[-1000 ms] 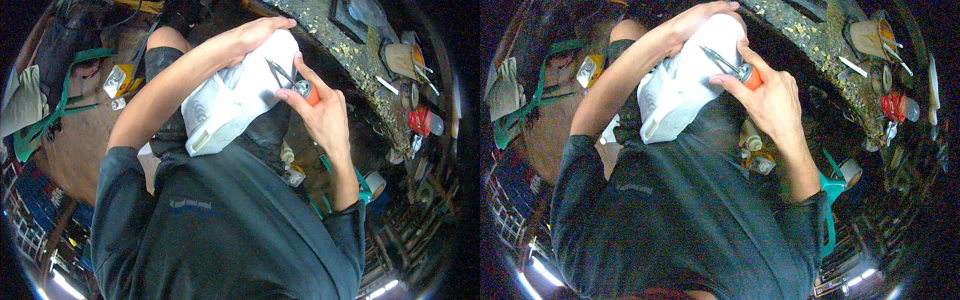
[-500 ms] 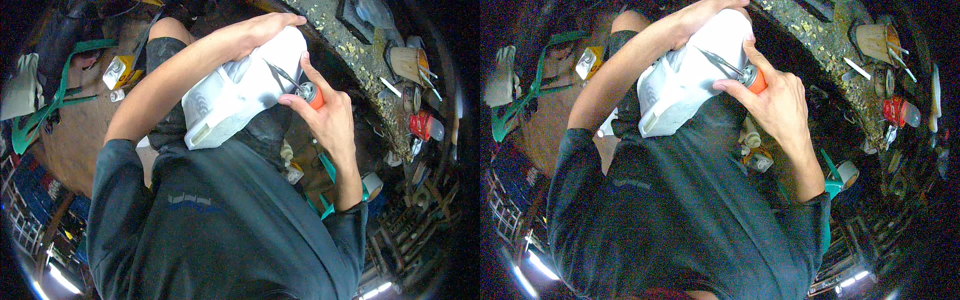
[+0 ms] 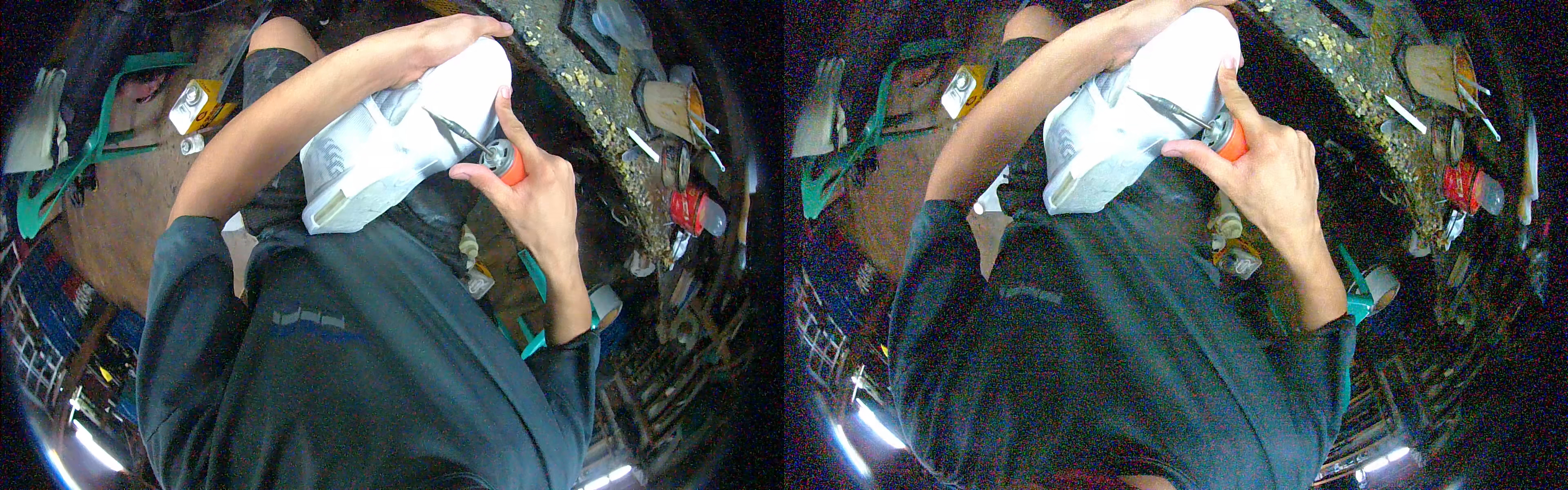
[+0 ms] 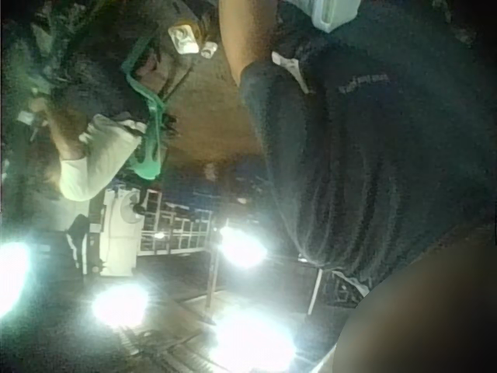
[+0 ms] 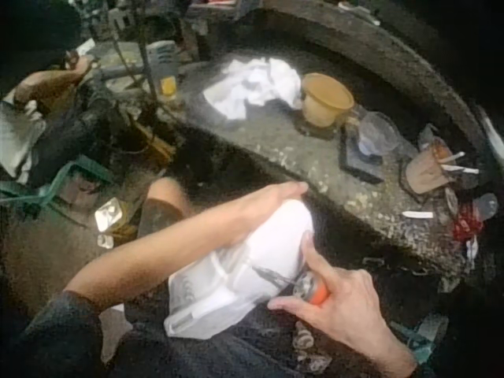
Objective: The person uses a soldering iron to apply heat to the upper and sole of a white sneaker, then uses a small brush to apply a dark substance to the same areas. The person repeatedly rotates the shoe to access different sections while seated.
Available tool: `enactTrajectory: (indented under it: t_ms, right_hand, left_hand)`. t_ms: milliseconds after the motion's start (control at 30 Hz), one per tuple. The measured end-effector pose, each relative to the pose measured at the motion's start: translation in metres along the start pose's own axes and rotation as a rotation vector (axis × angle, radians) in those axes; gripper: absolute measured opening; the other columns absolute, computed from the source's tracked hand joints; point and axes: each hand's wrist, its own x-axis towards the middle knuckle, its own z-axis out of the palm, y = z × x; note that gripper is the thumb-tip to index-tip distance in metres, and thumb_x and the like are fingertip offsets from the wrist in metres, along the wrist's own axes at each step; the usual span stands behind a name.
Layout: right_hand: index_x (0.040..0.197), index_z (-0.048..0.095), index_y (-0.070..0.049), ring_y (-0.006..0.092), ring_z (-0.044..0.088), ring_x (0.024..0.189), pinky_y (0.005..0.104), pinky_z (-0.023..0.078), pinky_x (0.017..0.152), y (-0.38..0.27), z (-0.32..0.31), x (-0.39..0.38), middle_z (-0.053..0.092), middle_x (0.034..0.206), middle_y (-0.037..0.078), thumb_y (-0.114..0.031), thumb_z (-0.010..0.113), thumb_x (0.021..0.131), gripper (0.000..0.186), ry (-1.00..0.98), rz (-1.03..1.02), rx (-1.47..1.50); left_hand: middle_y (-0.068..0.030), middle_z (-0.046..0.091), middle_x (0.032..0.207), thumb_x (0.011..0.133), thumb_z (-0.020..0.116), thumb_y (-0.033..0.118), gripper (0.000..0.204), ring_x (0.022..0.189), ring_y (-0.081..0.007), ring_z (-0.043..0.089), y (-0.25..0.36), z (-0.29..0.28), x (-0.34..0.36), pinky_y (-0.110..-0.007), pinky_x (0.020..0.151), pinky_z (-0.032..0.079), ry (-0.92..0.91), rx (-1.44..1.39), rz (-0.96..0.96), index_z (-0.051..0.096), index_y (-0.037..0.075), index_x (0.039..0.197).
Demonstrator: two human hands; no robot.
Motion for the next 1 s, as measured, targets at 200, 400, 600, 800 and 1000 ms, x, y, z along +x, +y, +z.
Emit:
enactTrajectory:
  t_ms: [200,400,600,800,1000]
  right_hand:
    - [0.166,0.048,-0.014,0.0321,0.081,0.076,0.0425,0.061,0.073,-0.002,0.003,-0.001,0.077,0.082,0.019,-0.058,0.094,0.077,0.110,-0.032,-0.020,-0.061]
    - [0.166,0.048,-0.015,0.0276,0.080,0.075,0.0422,0.062,0.073,-0.001,0.003,-0.003,0.078,0.084,0.018,-0.056,0.093,0.079,0.107,-0.033,-0.051,-0.079]
    - [0.163,0.055,-0.017,0.0093,0.074,0.088,0.0356,0.061,0.084,-0.002,0.013,-0.004,0.084,0.099,0.018,-0.042,0.092,0.088,0.087,0.047,0.100,0.236]
    - [0.160,0.058,-0.016,0.0387,0.082,0.087,0.0453,0.064,0.080,-0.002,0.023,-0.004,0.080,0.100,0.026,-0.058,0.091,0.082,0.095,0.103,0.102,0.272]
    - [0.160,0.058,-0.018,0.0402,0.080,0.079,0.0483,0.064,0.074,-0.002,0.023,-0.005,0.081,0.095,0.024,-0.061,0.091,0.080,0.097,0.122,0.003,0.106]
  left_hand:
    - [-0.0035,0.074,0.081,0.112,0.052,0.048,0.050,0.065,-0.0141,0.067,0.001,0.000,-0.001,-0.032,0.061,0.055,0.013,-0.003,0.037,0.078,0.008,0.097]
    - [-0.0037,0.074,0.082,0.112,0.052,0.047,0.049,0.066,-0.0146,0.068,-0.002,0.000,-0.001,-0.033,0.059,0.056,0.038,-0.020,0.035,0.078,0.007,0.101]
    - [-0.0059,0.074,0.087,0.111,0.052,0.049,0.050,0.069,-0.0166,0.068,-0.003,-0.003,0.007,-0.035,0.066,0.058,-0.017,-0.052,0.036,0.077,0.005,0.108]
    - [-0.0057,0.069,0.077,0.113,0.047,0.046,0.050,0.066,-0.0225,0.063,0.009,-0.005,-0.006,-0.037,0.065,0.053,-0.083,-0.108,-0.091,0.072,0.007,0.094]
    - [-0.0047,0.069,0.076,0.113,0.047,0.044,0.049,0.063,-0.0218,0.062,0.013,0.001,-0.015,-0.036,0.062,0.052,-0.024,-0.074,-0.046,0.072,0.008,0.091]
